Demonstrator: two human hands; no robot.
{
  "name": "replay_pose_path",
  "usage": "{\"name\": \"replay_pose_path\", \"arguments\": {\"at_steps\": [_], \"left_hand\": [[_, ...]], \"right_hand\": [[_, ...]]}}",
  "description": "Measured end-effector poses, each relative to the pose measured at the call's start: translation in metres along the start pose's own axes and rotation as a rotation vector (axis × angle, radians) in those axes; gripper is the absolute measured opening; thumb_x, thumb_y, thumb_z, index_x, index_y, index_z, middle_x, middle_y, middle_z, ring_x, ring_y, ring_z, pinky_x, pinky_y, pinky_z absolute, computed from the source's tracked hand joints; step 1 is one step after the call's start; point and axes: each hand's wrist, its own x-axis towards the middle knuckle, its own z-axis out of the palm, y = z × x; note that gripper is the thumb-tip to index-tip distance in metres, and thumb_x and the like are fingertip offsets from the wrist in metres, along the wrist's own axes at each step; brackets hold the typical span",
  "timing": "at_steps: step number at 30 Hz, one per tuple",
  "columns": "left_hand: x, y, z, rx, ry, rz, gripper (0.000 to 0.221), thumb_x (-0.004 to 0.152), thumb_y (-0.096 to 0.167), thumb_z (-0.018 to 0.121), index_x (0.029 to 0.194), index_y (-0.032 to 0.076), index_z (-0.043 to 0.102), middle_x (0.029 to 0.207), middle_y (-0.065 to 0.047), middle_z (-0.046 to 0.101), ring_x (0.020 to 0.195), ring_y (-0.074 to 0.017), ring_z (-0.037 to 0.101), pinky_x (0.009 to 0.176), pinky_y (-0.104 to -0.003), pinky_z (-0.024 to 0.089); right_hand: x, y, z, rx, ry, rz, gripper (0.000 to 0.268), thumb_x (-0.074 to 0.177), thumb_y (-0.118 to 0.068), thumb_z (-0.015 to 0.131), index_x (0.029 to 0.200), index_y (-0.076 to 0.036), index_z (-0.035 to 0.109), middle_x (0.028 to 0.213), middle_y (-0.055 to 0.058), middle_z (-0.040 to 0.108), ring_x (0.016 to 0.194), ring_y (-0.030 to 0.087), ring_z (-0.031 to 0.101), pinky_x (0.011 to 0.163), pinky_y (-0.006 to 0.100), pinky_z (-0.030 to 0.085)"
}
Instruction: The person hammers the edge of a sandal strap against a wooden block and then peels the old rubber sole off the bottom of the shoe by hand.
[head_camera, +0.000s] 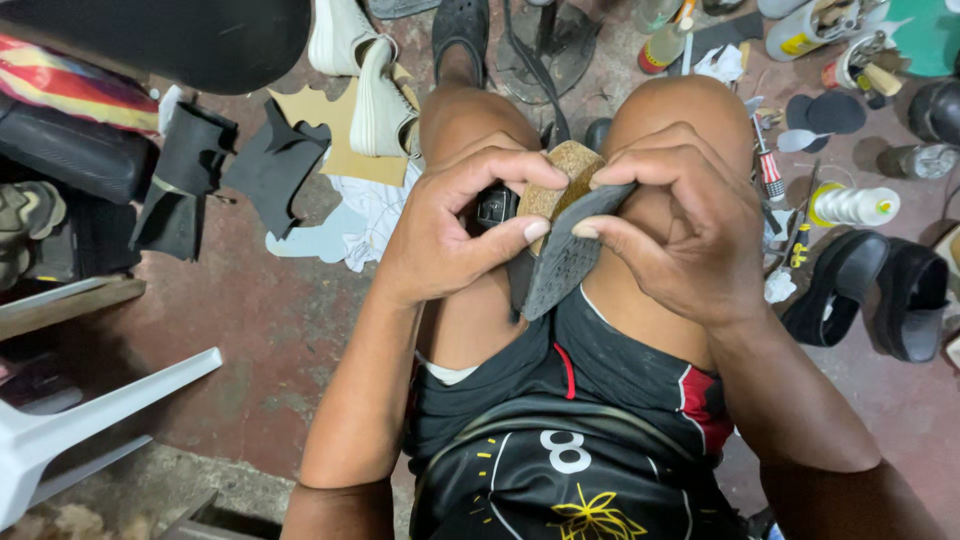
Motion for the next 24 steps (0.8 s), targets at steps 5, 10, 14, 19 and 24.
{"name": "replay_pose_path", "arguments": {"at_steps": [5, 10, 14, 19, 24], "left_hand": [[-0.002, 0.002, -0.003, 0.035, 0.003, -0.018, 0.031, 0.098, 0.009, 0.079, 0.127, 0.006, 0.069, 0.111, -0.005, 0.07, 0.101, -0.0142, 0.067, 0.095, -0.026, 0.053], [-0.004, 0.019, 0.0, 0.199, 0.051, 0.102, 0.053, 0.083, 0.017, 0.091, 0.125, 0.007, 0.062, 0.119, -0.007, 0.067, 0.108, -0.0217, 0.067, 0.099, -0.029, 0.051], [-0.009, 0.029, 0.013, 0.312, 0.119, 0.069, 0.048, 0.086, 0.015, 0.091, 0.124, 0.008, 0.062, 0.117, -0.007, 0.069, 0.103, -0.0234, 0.069, 0.099, -0.032, 0.054], [-0.015, 0.041, 0.01, 0.43, 0.149, 0.142, 0.046, 0.081, 0.009, 0.09, 0.117, 0.005, 0.062, 0.112, -0.008, 0.07, 0.106, -0.0269, 0.068, 0.112, -0.047, 0.048], [-0.025, 0.066, 0.028, 0.483, 0.329, 0.058, 0.036, 0.076, 0.005, 0.086, 0.105, 0.001, 0.066, 0.123, -0.026, 0.059, 0.114, -0.0342, 0.066, 0.1, -0.045, 0.058]], "right_hand": [[-0.009, 0.003, 0.008, 0.003, 0.05, 0.012, 0.038, 0.088, -0.003, 0.093, 0.11, -0.004, 0.062, 0.103, 0.009, 0.065, 0.092, 0.017, 0.067, 0.081, 0.027, 0.053], [-0.005, 0.001, 0.01, -0.068, 0.068, -0.093, 0.042, 0.085, -0.004, 0.094, 0.113, -0.002, 0.062, 0.109, 0.012, 0.065, 0.097, 0.02, 0.065, 0.084, 0.029, 0.053], [-0.005, -0.003, 0.007, 0.091, 0.022, 0.027, 0.042, 0.084, -0.003, 0.09, 0.116, 0.0, 0.062, 0.111, 0.012, 0.065, 0.103, 0.018, 0.064, 0.09, 0.031, 0.054], [-0.008, -0.005, 0.005, 0.192, -0.063, 0.141, 0.027, 0.087, 0.003, 0.084, 0.107, 0.0, 0.066, 0.105, 0.008, 0.065, 0.097, 0.016, 0.066, 0.087, 0.029, 0.054], [-0.014, -0.017, 0.008, 0.221, -0.037, 0.149, 0.024, 0.085, 0.003, 0.083, 0.103, 0.0, 0.068, 0.1, 0.008, 0.066, 0.091, 0.016, 0.066, 0.081, 0.028, 0.053]]}}
